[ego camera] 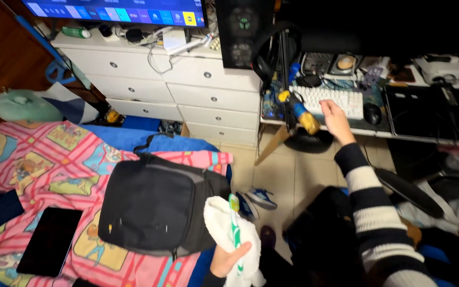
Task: Cleaning a computer monitor using a spray bottle and a cloth.
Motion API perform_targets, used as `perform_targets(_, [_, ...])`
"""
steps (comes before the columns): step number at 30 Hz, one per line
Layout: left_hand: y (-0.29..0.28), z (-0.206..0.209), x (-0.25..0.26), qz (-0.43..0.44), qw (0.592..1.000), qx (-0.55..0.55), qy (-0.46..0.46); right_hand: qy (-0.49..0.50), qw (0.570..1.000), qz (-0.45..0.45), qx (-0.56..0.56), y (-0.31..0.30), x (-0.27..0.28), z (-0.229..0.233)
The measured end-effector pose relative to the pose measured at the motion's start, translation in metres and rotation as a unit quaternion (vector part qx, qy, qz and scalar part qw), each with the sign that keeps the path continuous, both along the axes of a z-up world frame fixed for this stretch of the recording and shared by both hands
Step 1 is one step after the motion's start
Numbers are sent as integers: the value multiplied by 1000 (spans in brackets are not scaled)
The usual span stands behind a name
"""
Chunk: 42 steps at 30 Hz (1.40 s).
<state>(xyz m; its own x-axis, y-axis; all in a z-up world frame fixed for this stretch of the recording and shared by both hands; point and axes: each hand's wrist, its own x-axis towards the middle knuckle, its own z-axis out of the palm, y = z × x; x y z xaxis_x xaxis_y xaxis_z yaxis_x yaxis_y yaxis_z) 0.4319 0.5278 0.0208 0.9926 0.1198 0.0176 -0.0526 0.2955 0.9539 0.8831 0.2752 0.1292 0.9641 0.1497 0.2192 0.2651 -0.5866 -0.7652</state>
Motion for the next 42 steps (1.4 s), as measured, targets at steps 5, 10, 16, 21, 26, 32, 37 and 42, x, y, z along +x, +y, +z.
perform_targets(5, [1, 4, 74, -18, 1000, -24, -8, -29, 985, 164, -48, 6, 217, -117])
perform_targets(10, [-2, 6, 145, -10, 997, -54, 49, 112, 964, 224, -92, 73, 252, -83])
perform_targets(16, [-1, 0, 177, -21, 994, -10, 103, 173, 960, 215, -55, 99, 258, -76])
perform_targets(21, [-4, 13, 193, -30, 994, -15, 102, 203, 919, 338, -26, 101, 271, -109])
perform_targets(26, [-8, 19, 201, -50, 994, -10, 94, 213, 914, 332, 98, 123, 220, -111])
perform_targets(32, [-7, 25, 209, -89, 992, 20, 86, 221, 945, 216, 104, 168, 195, -127])
perform_targets(37, [-5, 19, 216, -98, 991, -18, 94, 193, 943, 224, 153, 182, 188, -118])
perform_targets(42, [11, 25, 227, -80, 994, -36, 70, 197, 942, 233, 138, 151, 198, -124])
